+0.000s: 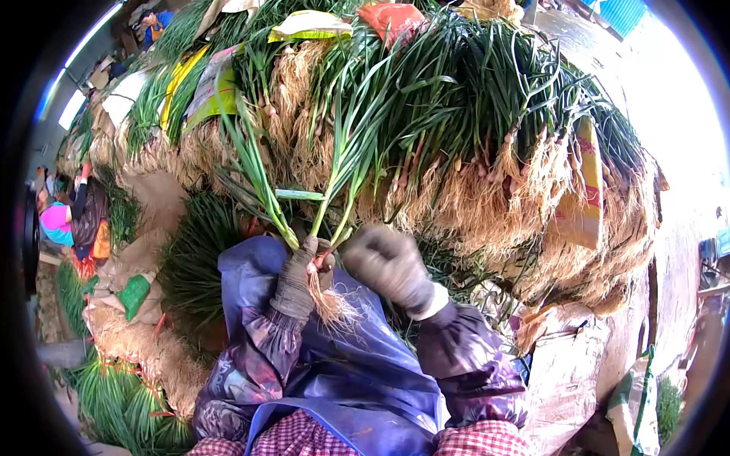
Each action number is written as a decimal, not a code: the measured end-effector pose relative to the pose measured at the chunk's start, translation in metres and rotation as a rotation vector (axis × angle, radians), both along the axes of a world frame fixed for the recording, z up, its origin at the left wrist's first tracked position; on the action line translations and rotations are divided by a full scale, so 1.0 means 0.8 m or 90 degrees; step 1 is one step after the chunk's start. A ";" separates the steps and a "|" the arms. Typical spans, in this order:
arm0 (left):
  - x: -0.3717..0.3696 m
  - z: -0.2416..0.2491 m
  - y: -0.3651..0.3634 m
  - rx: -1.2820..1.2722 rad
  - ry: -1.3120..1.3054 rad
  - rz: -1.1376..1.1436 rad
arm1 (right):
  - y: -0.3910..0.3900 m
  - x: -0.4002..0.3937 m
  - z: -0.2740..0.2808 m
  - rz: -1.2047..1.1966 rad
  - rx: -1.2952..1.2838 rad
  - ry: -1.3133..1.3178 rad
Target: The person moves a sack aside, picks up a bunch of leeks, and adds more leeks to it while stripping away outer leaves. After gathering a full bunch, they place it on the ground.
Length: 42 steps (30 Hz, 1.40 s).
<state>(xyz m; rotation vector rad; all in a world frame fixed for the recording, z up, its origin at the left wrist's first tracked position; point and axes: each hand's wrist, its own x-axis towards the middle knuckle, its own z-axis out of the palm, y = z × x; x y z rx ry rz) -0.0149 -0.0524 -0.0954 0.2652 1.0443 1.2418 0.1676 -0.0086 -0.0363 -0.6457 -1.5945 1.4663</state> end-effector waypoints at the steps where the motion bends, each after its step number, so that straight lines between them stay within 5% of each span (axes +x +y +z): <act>1: 0.001 0.002 0.000 0.003 -0.003 -0.008 | 0.005 0.015 0.006 -0.040 -0.205 -0.001; 3: 0.012 0.001 -0.002 0.001 -0.003 0.006 | 0.040 0.013 -0.038 -0.203 -0.086 -0.103; 7: 0.022 -0.035 0.000 0.088 -0.049 -0.022 | 0.060 -0.030 -0.030 -0.203 0.158 -0.370; 9: 0.022 -0.008 -0.006 0.017 0.035 -0.003 | 0.057 -0.048 -0.046 -0.163 0.308 -0.283; 10: 0.009 -0.019 -0.002 0.058 -0.002 -0.028 | 0.048 -0.064 -0.028 -0.037 0.055 0.026; 11: -0.002 -0.029 -0.002 0.098 -0.042 -0.052 | 0.027 -0.038 -0.001 0.097 -0.254 0.152; 13: -0.007 -0.016 0.001 -0.019 -0.028 -0.015 | 0.015 0.000 -0.007 0.121 -0.266 0.189; 15: -0.015 -0.011 0.004 0.007 -0.178 -0.084 | 0.012 0.035 -0.016 0.026 -0.362 -0.026; 16: -0.011 -0.003 0.003 -0.011 -0.202 -0.082 | 0.010 0.041 -0.029 0.016 -0.253 -0.159; 17: -0.010 -0.001 0.002 0.030 -0.256 -0.112 | 0.023 0.060 -0.076 0.084 -0.044 -0.638; 19: -0.008 -0.005 0.002 0.084 -0.299 -0.121 | 0.014 0.054 -0.086 -0.006 0.047 -0.705; 20: -0.007 -0.011 0.001 0.104 -0.319 -0.120 | 0.021 0.043 -0.081 0.059 -0.312 -0.248; 21: -0.005 -0.010 -0.002 0.083 -0.331 -0.120 | 0.028 0.029 -0.088 0.028 -0.249 -0.136; 23: -0.002 0.001 0.000 0.049 -0.347 -0.124 | 0.037 0.001 -0.083 0.050 -0.432 0.031; 25: -0.008 0.003 -0.002 0.030 -0.269 -0.160 | 0.042 -0.032 -0.091 0.040 -0.449 0.219; 29: -0.013 -0.004 -0.002 -0.021 -0.128 -0.199 | 0.043 -0.044 -0.052 -0.043 -0.274 -0.165; 32: 0.000 0.009 0.001 -0.069 -0.105 -0.176 | 0.043 -0.039 -0.043 -0.047 -0.262 -0.154; 34: -0.008 0.021 0.001 0.031 -0.231 -0.254 | 0.048 -0.045 -0.073 -0.093 -0.173 -0.179; 35: -0.011 0.029 0.000 0.080 -0.294 -0.294 | 0.049 -0.056 -0.085 -0.225 -0.199 -0.066; 37: -0.014 0.067 -0.003 0.255 -0.395 -0.311 | 0.073 -0.041 -0.114 -0.354 -0.053 -0.284; 38: -0.022 0.089 -0.004 0.314 -0.377 -0.300 | 0.070 -0.036 -0.101 -0.337 0.106 -0.548; 41: -0.037 0.122 0.009 0.435 -0.371 -0.244 | 0.078 -0.046 -0.111 -0.062 -0.216 -0.293; 42: -0.037 0.125 0.020 0.450 -0.309 -0.224 | 0.085 -0.057 -0.087 -0.108 -0.358 -0.153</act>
